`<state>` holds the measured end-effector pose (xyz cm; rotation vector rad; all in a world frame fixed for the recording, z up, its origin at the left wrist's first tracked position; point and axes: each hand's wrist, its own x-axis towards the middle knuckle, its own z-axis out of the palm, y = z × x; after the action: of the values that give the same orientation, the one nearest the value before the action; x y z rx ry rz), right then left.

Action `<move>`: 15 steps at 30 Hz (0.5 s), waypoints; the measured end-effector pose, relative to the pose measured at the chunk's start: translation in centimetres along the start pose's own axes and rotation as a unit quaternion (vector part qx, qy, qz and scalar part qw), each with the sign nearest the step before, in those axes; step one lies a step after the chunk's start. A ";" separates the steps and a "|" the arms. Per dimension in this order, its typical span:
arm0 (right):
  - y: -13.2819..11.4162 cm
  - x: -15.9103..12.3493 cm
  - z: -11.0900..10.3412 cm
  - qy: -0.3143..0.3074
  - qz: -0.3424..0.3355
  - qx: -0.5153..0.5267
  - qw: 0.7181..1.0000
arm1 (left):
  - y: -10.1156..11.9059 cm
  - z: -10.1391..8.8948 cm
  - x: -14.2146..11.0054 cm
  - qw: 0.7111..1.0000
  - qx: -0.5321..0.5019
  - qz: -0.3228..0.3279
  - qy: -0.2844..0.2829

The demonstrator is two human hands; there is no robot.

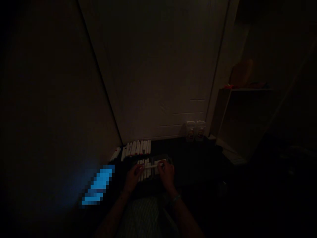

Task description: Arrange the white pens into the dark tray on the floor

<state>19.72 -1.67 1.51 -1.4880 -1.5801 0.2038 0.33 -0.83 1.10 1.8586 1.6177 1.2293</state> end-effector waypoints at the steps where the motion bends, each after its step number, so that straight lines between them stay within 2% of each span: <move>1: 0.0 0.0 0.0 0.001 -0.001 -0.002 1.000 | 0.0 0.0 0.0 1.000 -0.001 -0.001 0.000; 15: 0.1 0.1 0.1 -0.007 0.003 0.009 1.000 | -0.1 0.1 0.0 1.000 -0.022 -0.002 0.014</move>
<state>19.68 -1.55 1.43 -1.4796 -1.5812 0.2314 0.34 -0.75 0.98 1.8174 1.5949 1.2837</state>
